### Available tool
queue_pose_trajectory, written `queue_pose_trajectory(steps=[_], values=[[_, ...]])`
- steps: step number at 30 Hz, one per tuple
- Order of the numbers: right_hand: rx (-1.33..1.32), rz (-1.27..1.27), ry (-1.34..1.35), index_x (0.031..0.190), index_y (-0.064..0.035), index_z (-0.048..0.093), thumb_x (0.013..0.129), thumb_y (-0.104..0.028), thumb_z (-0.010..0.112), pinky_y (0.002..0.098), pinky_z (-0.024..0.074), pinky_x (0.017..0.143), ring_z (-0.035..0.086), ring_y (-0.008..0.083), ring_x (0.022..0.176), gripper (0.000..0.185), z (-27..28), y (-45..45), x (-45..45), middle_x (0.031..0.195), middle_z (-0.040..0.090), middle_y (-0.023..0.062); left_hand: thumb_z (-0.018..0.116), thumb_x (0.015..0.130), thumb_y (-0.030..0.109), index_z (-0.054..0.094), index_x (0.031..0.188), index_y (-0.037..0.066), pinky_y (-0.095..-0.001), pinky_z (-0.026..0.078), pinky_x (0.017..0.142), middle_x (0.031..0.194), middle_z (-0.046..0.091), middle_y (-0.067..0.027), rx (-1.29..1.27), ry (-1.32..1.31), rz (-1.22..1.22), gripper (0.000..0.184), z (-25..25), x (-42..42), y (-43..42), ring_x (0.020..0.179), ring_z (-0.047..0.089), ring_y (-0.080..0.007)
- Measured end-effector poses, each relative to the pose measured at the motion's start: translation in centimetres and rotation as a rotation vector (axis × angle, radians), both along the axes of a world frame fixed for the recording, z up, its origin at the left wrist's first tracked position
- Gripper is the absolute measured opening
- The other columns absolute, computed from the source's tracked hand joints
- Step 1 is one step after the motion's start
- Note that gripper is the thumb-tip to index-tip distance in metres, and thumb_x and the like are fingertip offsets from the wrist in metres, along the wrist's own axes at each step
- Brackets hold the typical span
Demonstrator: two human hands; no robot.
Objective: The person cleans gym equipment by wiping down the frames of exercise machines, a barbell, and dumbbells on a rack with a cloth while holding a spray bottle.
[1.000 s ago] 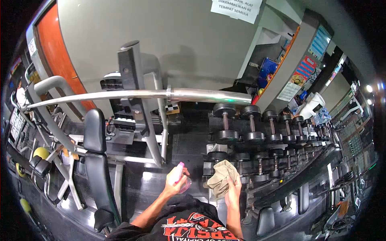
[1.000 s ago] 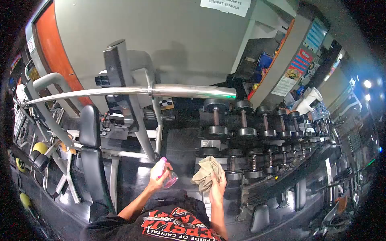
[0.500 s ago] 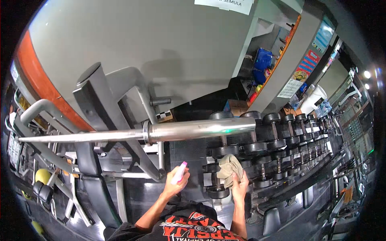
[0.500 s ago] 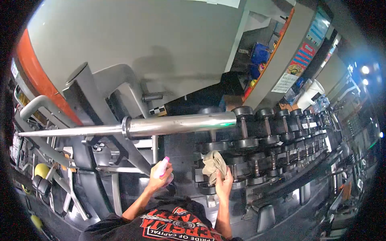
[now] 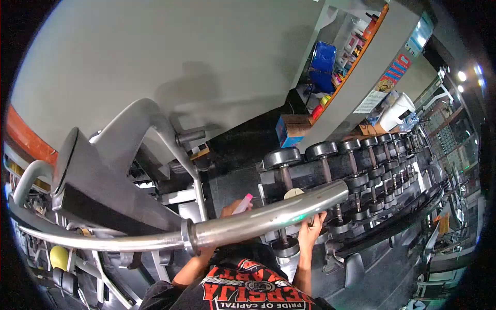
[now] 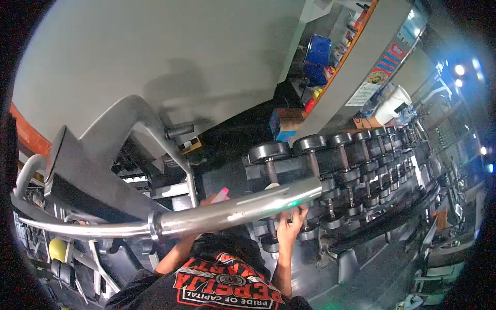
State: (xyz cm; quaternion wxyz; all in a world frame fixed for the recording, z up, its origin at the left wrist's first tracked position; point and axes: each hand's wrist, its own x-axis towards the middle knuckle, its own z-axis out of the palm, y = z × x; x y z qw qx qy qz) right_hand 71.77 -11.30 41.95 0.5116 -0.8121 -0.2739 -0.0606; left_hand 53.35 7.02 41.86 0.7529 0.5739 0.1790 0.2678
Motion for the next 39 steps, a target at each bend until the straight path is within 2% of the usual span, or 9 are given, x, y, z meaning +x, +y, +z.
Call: queue_pose_trajectory(steps=[2,7,9,13,15,29,31,37,39], values=[[0.117,0.023,0.14,0.115,0.0033,0.053,0.08,-0.003,0.061,0.0387,0.0341,0.101,0.049,0.0308,0.114,0.036,-2.7,0.3,1.7,0.116,0.052,0.0162,0.064,0.088,0.019,0.061,0.106,0.007,-0.0264,0.048,0.064,0.081,0.066,-0.004,0.463,0.18,0.11,0.022,-2.4,2.2,1.7,0.072,0.062,-0.0129],[0.41,0.141,0.467,0.121,0.003,0.051,0.082,-0.012,0.057,0.039,0.0363,0.101,0.051,0.0294,0.115,0.042,-4.1,1.3,4.9,0.121,0.053,0.0154,0.067,0.086,0.011,0.061,0.099,0.004,-0.0285,0.047,0.059,0.073,0.063,-0.0066,0.115,0.275,0.068,0.016,0.9,4.8,2.7,0.065,0.061,-0.0138],[0.527,0.213,0.589,0.123,0.0023,0.05,0.083,-0.018,0.055,0.0392,0.039,0.1,0.052,0.0289,0.113,0.044,-4.0,2.4,6.8,0.121,0.054,0.015,0.063,0.089,0.012,0.06,0.103,0.005,-0.0237,0.045,0.049,0.075,0.062,-0.0029,0.525,0.106,0.152,0.016,0.2,6.1,3.5,0.056,0.057,-0.0071],[0.755,0.361,0.844,0.127,0.0008,0.048,0.086,-0.029,0.052,0.0397,0.0444,0.097,0.056,0.0278,0.11,0.051,-3.7,4.9,10.8,0.122,0.056,0.0141,0.067,0.083,0.012,0.061,0.094,0.005,-0.032,0.05,0.063,0.076,0.065,-0.0118,0.37,0.323,0.148,0.014,0.5,8.2,4.2,0.068,0.066,-0.0235],[0.881,0.428,0.978,0.129,0.0,0.047,0.088,-0.035,0.05,0.0399,0.047,0.095,0.058,0.0273,0.109,0.054,-3.2,6.5,12.0,0.122,0.057,0.0137,0.067,0.083,0.012,0.061,0.093,0.005,-0.0318,0.05,0.063,0.076,0.065,-0.0121,0.443,0.347,0.164,0.013,0.2,9.3,4.6,0.069,0.066,-0.0232],[0.779,0.007,0.834,0.126,-0.0063,0.049,0.096,-0.032,0.046,0.0393,0.047,0.094,0.055,0.0257,0.113,0.04,-1.3,4.9,15.2,0.124,0.055,0.0106,0.062,0.085,0.019,0.062,0.086,0.005,-0.0405,0.049,0.062,0.068,0.062,-0.0195,0.424,0.45,0.102,0.014,-2.3,17.4,5.6,0.069,0.065,-0.0374],[0.769,0.009,0.846,0.127,-0.0058,0.049,0.096,-0.032,0.048,0.0392,0.0465,0.094,0.054,0.0254,0.114,0.041,-1.2,5.2,15.8,0.125,0.054,0.0106,0.063,0.085,0.017,0.06,0.083,0.003,-0.0331,0.047,0.059,0.066,0.06,-0.0125,0.459,0.418,0.095,0.014,-3.2,18.0,5.4,0.06,0.061,-0.0181],[0.787,-0.134,0.881,0.136,-0.0025,0.041,0.095,-0.026,0.056,0.0393,0.0376,0.105,0.047,0.025,0.123,0.05,-0.4,9.3,16.2,0.133,0.049,0.0131,0.064,0.083,0.013,0.061,0.084,0.003,-0.0331,0.048,0.059,0.066,0.061,-0.0127,0.469,0.455,0.101,0.011,-2.8,17.9,5.1,0.061,0.064,-0.0204],[0.539,0.04,0.403,0.134,-0.0014,0.045,0.096,-0.021,0.052,0.0363,0.0359,0.104,0.048,0.0222,0.122,0.043,-0.2,11.6,16.0,0.134,0.05,0.0113,0.063,0.083,0.013,0.062,0.086,0.004,-0.0344,0.049,0.06,0.069,0.063,-0.014,0.457,0.422,0.106,0.01,-2.3,17.3,5.2,0.064,0.065,-0.0249]])
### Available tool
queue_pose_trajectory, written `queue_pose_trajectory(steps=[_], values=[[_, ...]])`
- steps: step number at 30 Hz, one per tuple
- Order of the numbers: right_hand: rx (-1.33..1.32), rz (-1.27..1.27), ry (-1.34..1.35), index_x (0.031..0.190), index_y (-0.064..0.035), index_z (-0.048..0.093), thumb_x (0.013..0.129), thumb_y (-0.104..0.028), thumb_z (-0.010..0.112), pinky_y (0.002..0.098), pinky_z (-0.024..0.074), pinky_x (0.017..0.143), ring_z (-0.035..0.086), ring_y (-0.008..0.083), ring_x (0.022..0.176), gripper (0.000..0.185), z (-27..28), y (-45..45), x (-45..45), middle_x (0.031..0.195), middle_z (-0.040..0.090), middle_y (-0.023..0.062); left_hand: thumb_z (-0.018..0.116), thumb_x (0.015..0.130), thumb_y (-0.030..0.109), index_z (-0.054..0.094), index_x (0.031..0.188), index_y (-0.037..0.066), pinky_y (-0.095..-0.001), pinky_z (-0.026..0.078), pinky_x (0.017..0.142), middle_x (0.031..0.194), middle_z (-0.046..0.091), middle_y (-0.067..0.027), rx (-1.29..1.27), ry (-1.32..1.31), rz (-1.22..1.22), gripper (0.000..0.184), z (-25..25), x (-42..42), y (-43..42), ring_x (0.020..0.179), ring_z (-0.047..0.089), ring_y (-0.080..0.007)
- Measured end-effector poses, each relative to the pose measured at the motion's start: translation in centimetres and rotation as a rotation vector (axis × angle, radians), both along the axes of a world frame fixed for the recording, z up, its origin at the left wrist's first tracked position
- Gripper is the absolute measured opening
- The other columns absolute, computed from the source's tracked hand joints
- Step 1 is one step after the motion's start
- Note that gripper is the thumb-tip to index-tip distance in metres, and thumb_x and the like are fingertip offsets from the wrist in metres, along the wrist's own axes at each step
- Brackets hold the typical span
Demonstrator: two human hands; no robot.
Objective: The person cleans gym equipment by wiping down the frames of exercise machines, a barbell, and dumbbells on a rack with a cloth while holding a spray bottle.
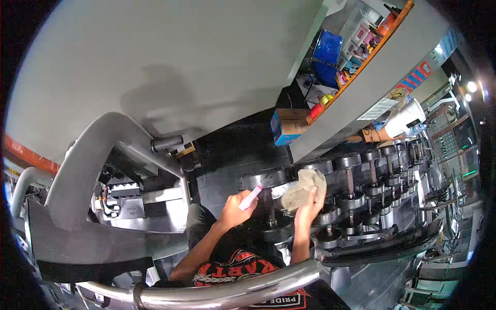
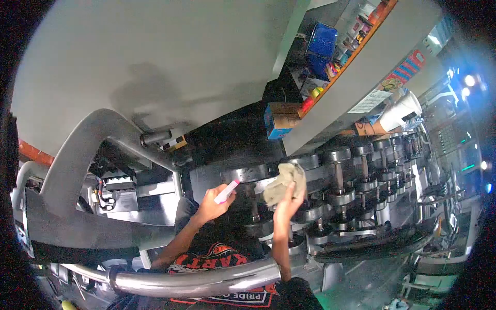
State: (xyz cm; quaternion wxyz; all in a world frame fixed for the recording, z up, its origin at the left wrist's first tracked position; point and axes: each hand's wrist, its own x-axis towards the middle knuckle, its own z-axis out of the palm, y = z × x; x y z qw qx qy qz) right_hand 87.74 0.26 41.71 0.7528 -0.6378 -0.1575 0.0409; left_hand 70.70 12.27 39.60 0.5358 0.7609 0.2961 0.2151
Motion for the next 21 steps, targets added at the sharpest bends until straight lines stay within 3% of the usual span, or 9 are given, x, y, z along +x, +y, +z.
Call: queue_pose_trajectory(steps=[2,4,5,6,12,15,18,20,21], values=[[-0.162,0.045,-0.326,0.129,0.0012,0.049,0.093,-0.011,0.052,0.0372,0.0336,0.105,0.046,0.0237,0.124,0.038,0.1,2.5,-1.3,0.134,0.05,0.014,0.063,0.083,0.012,0.063,0.087,0.005,-0.0357,0.051,0.062,0.071,0.064,-0.0154,-0.007,-0.034,-0.005,0.009,-0.1,-0.6,0.2,0.067,0.067,-0.0293],[-0.401,0.219,-0.592,0.115,-0.0002,0.058,0.084,-0.001,0.056,0.0426,0.0335,0.106,0.046,0.0335,0.125,0.031,-1.0,4.3,-2.7,0.132,0.05,0.0187,0.064,0.081,0.007,0.063,0.087,0.003,-0.0304,0.049,0.061,0.073,0.064,-0.0105,-0.075,-0.098,0.062,0.007,-0.6,-1.4,0.3,0.066,0.064,-0.0186],[-0.519,0.442,-0.701,0.109,-0.0033,0.06,0.077,0.002,0.059,0.0459,0.0321,0.107,0.044,0.0361,0.126,0.033,-1.4,5.4,-2.9,0.132,0.05,0.0163,0.065,0.081,0.006,0.062,0.087,0.002,-0.0287,0.048,0.062,0.075,0.064,-0.0072,-0.172,-0.05,0.086,0.008,-0.3,-1.8,0.3,0.068,0.062,-0.0133],[-0.762,0.496,-1.011,0.106,-0.0092,0.063,0.07,-0.002,0.065,0.0512,0.0313,0.108,0.044,0.0329,0.126,0.037,-1.5,5.9,-3.3,0.132,0.052,0.008,0.065,0.081,0.006,0.062,0.087,0.002,-0.0287,0.048,0.062,0.075,0.064,-0.0072,-0.166,-0.046,0.078,0.008,-0.6,-2.3,0.4,0.068,0.062,-0.0133],[-0.747,0.419,-0.949,0.106,-0.0103,0.063,0.071,-0.003,0.066,0.0519,0.0283,0.109,0.042,0.03,0.128,0.036,-3.4,5.4,-2.3,0.135,0.05,0.0063,0.066,0.083,0.006,0.061,0.089,0.002,-0.0255,0.046,0.055,0.071,0.062,-0.0044,-0.073,-0.08,0.077,0.009,-1.1,-4.2,0.8,0.061,0.058,-0.009],[-0.663,0.302,-0.915,0.107,-0.0068,0.061,0.074,-0.002,0.064,0.0487,0.0341,0.106,0.047,0.033,0.124,0.033,-3.8,5.3,-1.5,0.133,0.052,0.0088,0.067,0.084,0.008,0.061,0.09,0.003,-0.0246,0.045,0.05,0.067,0.06,-0.0028,-0.241,-0.071,0.115,0.01,-0.7,-4.7,0.7,0.055,0.056,-0.0075],[-0.51,0.177,-0.67,0.112,-0.003,0.058,0.077,-0.001,0.061,0.0453,0.04,0.101,0.05,0.0364,0.119,0.035,-4.7,5.6,-0.4,0.13,0.054,0.0138,0.067,0.085,0.008,0.061,0.091,0.004,-0.0242,0.044,0.047,0.064,0.058,-0.0009,-0.173,-0.091,0.114,0.009,-1.1,-5.8,0.6,0.051,0.055,-0.0069],[-0.402,0.247,0.081,0.126,0.0011,0.052,0.096,-0.016,0.049,0.0383,0.0432,0.095,0.057,0.0292,0.112,0.034,-5.4,5.3,1.4,0.121,0.06,0.017,0.066,0.085,0.007,0.061,0.092,0.004,-0.0232,0.044,0.048,0.063,0.058,0.0001,-0.331,-0.132,0.145,0.009,-1.1,-6.6,0.4,0.053,0.056,-0.0067],[-0.667,0.122,-0.158,0.128,0.0002,0.051,0.099,-0.022,0.045,0.0345,0.0444,0.092,0.06,0.0205,0.105,0.037,-7.3,5.0,2.9,0.118,0.062,0.0142,0.066,0.085,0.007,0.061,0.092,0.004,-0.0232,0.044,0.048,0.063,0.058,0.0001,-0.333,-0.134,0.147,0.009,-1.3,-6.8,0.3,0.053,0.056,-0.0067]])
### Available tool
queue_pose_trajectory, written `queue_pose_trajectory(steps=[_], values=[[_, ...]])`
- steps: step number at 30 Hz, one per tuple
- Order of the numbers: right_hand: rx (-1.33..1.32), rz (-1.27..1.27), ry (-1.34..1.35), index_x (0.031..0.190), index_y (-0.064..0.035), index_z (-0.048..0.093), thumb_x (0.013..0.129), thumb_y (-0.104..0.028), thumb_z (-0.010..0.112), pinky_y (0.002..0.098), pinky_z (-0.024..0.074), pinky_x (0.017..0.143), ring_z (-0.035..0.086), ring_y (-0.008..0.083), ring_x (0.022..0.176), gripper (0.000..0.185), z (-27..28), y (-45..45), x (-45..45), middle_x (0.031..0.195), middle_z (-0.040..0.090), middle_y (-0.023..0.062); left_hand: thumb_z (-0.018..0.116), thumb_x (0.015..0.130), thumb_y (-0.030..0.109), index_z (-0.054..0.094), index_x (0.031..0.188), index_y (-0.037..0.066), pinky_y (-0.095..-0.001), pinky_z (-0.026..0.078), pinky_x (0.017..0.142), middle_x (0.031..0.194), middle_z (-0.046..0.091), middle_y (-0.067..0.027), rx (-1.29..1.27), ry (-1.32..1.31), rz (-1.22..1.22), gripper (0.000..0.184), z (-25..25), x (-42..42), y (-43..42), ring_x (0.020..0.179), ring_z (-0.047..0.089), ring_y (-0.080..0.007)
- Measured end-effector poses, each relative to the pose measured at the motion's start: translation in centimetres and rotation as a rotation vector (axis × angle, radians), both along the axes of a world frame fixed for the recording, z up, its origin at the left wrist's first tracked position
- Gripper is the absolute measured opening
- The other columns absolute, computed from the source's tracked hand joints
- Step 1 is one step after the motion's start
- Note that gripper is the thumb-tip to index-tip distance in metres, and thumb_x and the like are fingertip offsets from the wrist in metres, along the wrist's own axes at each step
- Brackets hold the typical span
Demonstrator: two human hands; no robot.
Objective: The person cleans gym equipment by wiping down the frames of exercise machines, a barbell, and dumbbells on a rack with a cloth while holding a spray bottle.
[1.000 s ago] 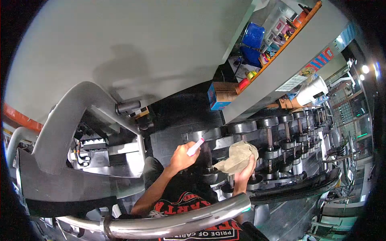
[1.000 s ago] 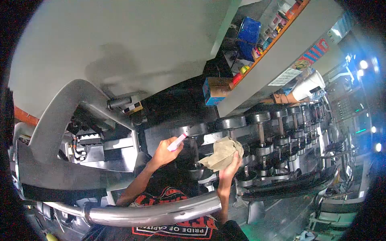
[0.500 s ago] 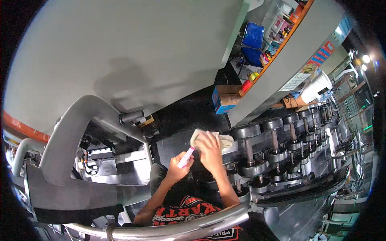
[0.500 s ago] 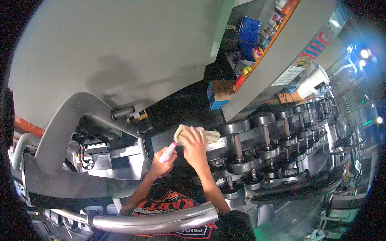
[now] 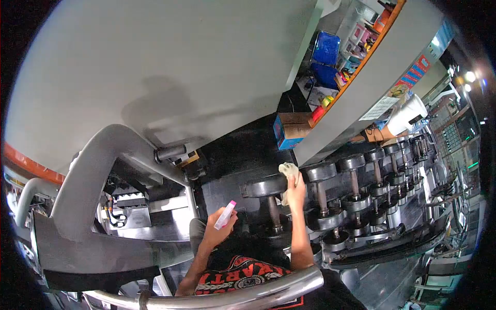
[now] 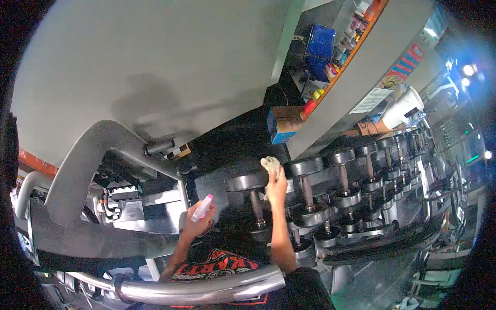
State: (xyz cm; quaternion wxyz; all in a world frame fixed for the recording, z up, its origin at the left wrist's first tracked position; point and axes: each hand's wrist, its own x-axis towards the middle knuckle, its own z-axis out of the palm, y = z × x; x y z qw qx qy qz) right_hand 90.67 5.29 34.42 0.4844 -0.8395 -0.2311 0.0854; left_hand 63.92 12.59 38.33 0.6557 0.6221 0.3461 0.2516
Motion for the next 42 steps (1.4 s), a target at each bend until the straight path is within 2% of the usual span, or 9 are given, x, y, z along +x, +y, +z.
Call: queue_pose_trajectory(steps=[4,9,16,23,27,30,35,39,42], values=[[0.031,0.014,0.75,0.127,-0.0041,0.053,0.1,-0.031,0.046,0.0309,0.0438,0.09,0.057,0.0168,0.104,0.039,-2.2,-0.9,3.6,0.116,0.061,0.0088,0.066,0.085,0.006,0.061,0.093,0.004,-0.023,0.044,0.047,0.067,0.059,-0.0006,-0.009,0.054,0.001,0.009,-1.0,-0.8,-0.2,0.054,0.056,-0.0066],[0.186,-0.001,0.804,0.127,-0.0032,0.053,0.1,-0.025,0.045,0.0309,0.042,0.093,0.054,0.0163,0.107,0.035,-3.7,-0.9,2.8,0.119,0.06,0.0083,0.066,0.085,0.006,0.061,0.093,0.004,-0.0229,0.045,0.048,0.068,0.06,-0.0009,0.165,0.004,0.03,0.01,-0.6,-0.9,-0.7,0.054,0.057,-0.0067],[0.275,0.218,0.024,0.118,-0.0008,0.058,0.094,-0.015,0.054,0.0342,0.0488,0.085,0.064,0.029,0.1,0.028,3.2,-0.6,-1.8,0.111,0.066,0.0148,0.067,0.084,0.007,0.062,0.093,0.005,-0.0242,0.045,0.049,0.067,0.061,-0.0018,0.124,0.051,0.058,0.011,-0.7,-1.3,-0.7,0.054,0.057,-0.0078],[-0.425,0.875,-1.014,0.107,-0.0137,0.066,0.076,-0.017,0.06,0.0494,0.0254,0.11,0.049,0.0249,0.122,0.031,2.9,4.5,-8.5,0.12,0.061,0.009,0.069,0.083,0.008,0.063,0.092,0.005,-0.0249,0.045,0.049,0.064,0.061,-0.0015,0.201,0.029,0.11,0.011,-2.1,-1.6,-0.5,0.053,0.057,-0.0081],[-1.231,1.103,-1.281,0.121,-0.0116,0.062,0.09,-0.024,0.046,0.0526,0.0181,0.111,0.044,0.0281,0.126,0.037,0.8,6.8,-12.1,0.126,0.058,0.0111,0.068,0.084,0.009,0.062,0.093,0.005,-0.0252,0.045,0.049,0.065,0.061,-0.002,0.136,0.072,0.118,0.012,-0.8,-2.3,-0.7,0.053,0.057,-0.0083],[-1.297,1.167,-1.091,0.122,-0.0113,0.062,0.091,-0.023,0.046,0.05,0.018,0.111,0.044,0.0269,0.126,0.037,0.5,8.3,-12.5,0.124,0.059,0.0104,0.067,0.085,0.01,0.062,0.094,0.005,-0.0249,0.045,0.049,0.065,0.061,-0.0019,0.042,0.064,0.127,0.012,-0.7,-2.8,-0.8,0.053,0.057,-0.008],[-1.065,1.181,-1.192,0.11,-0.0118,0.066,0.085,-0.021,0.051,0.0448,0.0207,0.112,0.045,0.0243,0.125,0.031,1.7,4.9,-9.7,0.123,0.06,0.0074,0.066,0.086,0.01,0.061,0.095,0.004,-0.0238,0.046,0.05,0.066,0.06,-0.0013,0.04,0.045,0.1,0.012,-0.6,-3.1,-0.9,0.054,0.058,-0.0076],[-0.275,1.029,-0.98,0.1,-0.0181,0.068,0.079,-0.018,0.054,0.0455,0.022,0.113,0.042,0.0198,0.129,0.024,3.2,0.7,-6.2,0.131,0.054,-0.0014,0.065,0.086,0.01,0.061,0.095,0.004,-0.0241,0.046,0.05,0.066,0.06,-0.0017,0.155,0.079,0.093,0.012,0.5,-3.1,-1.0,0.054,0.058,-0.0082],[-0.176,0.893,-0.916,0.104,-0.0201,0.067,0.078,-0.014,0.057,0.0466,0.0269,0.111,0.043,0.0186,0.13,0.029,3.8,-1.2,-3.8,0.13,0.055,-0.002,0.065,0.086,0.01,0.06,0.094,0.003,-0.0243,0.046,0.05,0.067,0.06,-0.0023,0.043,0.098,0.104,0.011,-0.1,-3.1,-1.0,0.055,0.059,-0.0084]])
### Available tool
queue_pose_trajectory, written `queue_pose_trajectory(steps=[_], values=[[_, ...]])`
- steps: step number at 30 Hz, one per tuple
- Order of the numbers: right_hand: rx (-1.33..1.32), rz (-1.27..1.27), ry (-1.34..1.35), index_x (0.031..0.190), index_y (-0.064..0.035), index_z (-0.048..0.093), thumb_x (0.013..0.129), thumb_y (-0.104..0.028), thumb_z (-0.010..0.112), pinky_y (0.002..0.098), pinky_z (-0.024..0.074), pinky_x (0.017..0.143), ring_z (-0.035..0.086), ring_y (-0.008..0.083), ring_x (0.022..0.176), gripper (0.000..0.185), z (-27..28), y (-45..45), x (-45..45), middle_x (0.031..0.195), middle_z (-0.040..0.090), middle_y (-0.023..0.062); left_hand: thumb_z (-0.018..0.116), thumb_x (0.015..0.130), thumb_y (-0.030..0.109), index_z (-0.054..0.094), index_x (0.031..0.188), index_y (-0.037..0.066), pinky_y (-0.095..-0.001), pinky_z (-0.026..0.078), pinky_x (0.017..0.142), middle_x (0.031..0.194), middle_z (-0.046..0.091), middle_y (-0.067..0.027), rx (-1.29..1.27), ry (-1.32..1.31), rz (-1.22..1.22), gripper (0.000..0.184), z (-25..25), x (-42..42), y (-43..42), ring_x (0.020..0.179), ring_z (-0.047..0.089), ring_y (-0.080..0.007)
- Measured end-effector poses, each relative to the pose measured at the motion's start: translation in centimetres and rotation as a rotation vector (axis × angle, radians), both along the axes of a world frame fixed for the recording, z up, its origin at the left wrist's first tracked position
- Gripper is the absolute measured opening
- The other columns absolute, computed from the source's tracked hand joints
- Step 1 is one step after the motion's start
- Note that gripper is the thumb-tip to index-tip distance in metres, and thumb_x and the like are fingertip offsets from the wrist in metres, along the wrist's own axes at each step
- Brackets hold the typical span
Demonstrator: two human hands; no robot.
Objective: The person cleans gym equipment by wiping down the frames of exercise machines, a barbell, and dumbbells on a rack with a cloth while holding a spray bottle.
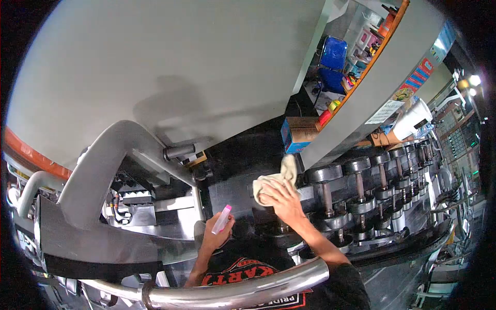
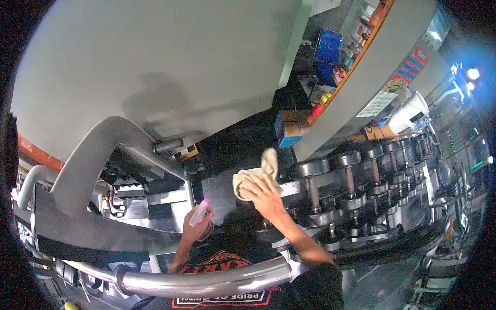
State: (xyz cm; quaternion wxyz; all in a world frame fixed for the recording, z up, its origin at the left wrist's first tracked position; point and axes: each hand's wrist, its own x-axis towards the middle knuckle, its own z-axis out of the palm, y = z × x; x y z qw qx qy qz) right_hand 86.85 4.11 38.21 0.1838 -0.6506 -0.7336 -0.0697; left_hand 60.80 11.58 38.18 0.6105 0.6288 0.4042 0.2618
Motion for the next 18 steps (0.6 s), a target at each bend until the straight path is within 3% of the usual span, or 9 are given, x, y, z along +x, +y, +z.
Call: queue_pose_trajectory(steps=[2,5,7,9,11,12,13,15,18], values=[[0.112,-0.088,0.085,0.104,-0.017,0.067,0.077,-0.006,0.058,0.0459,0.036,0.106,0.049,0.0223,0.124,0.03,0.7,-0.2,0.5,0.125,0.059,0.0012,0.065,0.086,0.01,0.06,0.094,0.003,-0.0242,0.046,0.05,0.067,0.06,-0.0026,0.085,0.084,-0.055,0.011,0.1,0.0,0.1,0.055,0.059,-0.0085],[0.133,-0.184,0.164,0.103,-0.0149,0.067,0.078,-0.004,0.057,0.0444,0.0388,0.104,0.053,0.0245,0.119,0.029,1.3,0.9,0.8,0.121,0.061,0.004,0.066,0.086,0.009,0.06,0.094,0.003,-0.0241,0.046,0.05,0.066,0.06,-0.0024,0.056,0.011,-0.025,0.011,0.5,-0.3,-0.1,0.055,0.059,-0.0081],[0.207,-0.235,0.281,0.101,-0.0083,0.064,0.082,-0.008,0.058,0.0454,0.0471,0.091,0.059,0.0286,0.109,0.02,1.4,2.2,2.1,0.115,0.063,0.0115,0.066,0.086,0.009,0.06,0.094,0.004,-0.024,0.046,0.05,0.066,0.06,-0.0021,0.046,0.004,0.008,0.012,0.5,-0.6,-0.3,0.055,0.059,-0.0079],[-0.087,-0.483,0.554,0.104,-0.0055,0.062,0.088,-0.018,0.056,0.0485,0.0492,0.082,0.062,0.034,0.1,0.021,1.7,4.0,4.1,0.106,0.065,0.0173,0.066,0.086,0.009,0.061,0.094,0.004,-0.0239,0.046,0.05,0.065,0.06,-0.0019,0.033,-0.006,0.036,0.012,0.0,-0.9,-0.6,0.055,0.058,-0.0077],[-0.397,-0.481,0.55,0.11,-0.0056,0.059,0.09,-0.028,0.053,0.0485,0.0493,0.079,0.063,0.038,0.094,0.03,0.0,6.2,8.2,0.099,0.065,0.0209,0.067,0.085,0.009,0.061,0.095,0.005,-0.0238,0.046,0.05,0.065,0.06,-0.0018,0.007,-0.088,0.051,0.013,-0.8,-1.2,-1.0,0.054,0.058,-0.0075],[-0.594,-0.447,0.627,0.101,-0.0042,0.06,0.09,-0.019,0.054,0.0405,0.0491,0.07,0.065,0.0312,0.086,0.019,-4.6,8.1,11.8,0.088,0.068,0.014,0.067,0.085,0.009,0.061,0.095,0.005,-0.0238,0.046,0.05,0.065,0.06,-0.0018,0.008,-0.093,0.052,0.013,-0.8,-1.2,-1.2,0.054,0.058,-0.0075],[-0.758,-0.323,0.665,0.101,-0.0057,0.062,0.09,-0.025,0.055,0.0408,0.0491,0.071,0.065,0.03,0.087,0.024,-5.0,9.3,13.3,0.093,0.069,0.0141,0.067,0.085,0.009,0.061,0.095,0.005,-0.024,0.046,0.05,0.066,0.06,-0.0018,0.109,-0.069,0.012,0.013,-0.7,-1.1,-1.3,0.054,0.057,-0.0075],[-0.8,-0.186,0.389,0.105,-0.0086,0.065,0.089,-0.03,0.056,0.041,0.0494,0.075,0.065,0.0289,0.09,0.028,-3.2,10.9,13.6,0.098,0.069,0.012,0.067,0.085,0.009,0.061,0.096,0.005,-0.0242,0.045,0.05,0.066,0.059,-0.0019,0.212,-0.043,-0.027,0.013,-0.4,-1.1,-1.7,0.054,0.057,-0.0076],[-0.971,-0.286,0.226,0.11,-0.0178,0.066,0.085,-0.03,0.057,0.0387,0.0501,0.08,0.065,0.0295,0.095,0.029,-4.5,13.0,12.4,0.105,0.068,0.0132,0.067,0.085,0.009,0.061,0.096,0.005,-0.0247,0.045,0.051,0.066,0.059,-0.0021,0.293,-0.042,-0.043,0.013,0.2,-0.6,-2.4,0.055,0.057,-0.0081]])
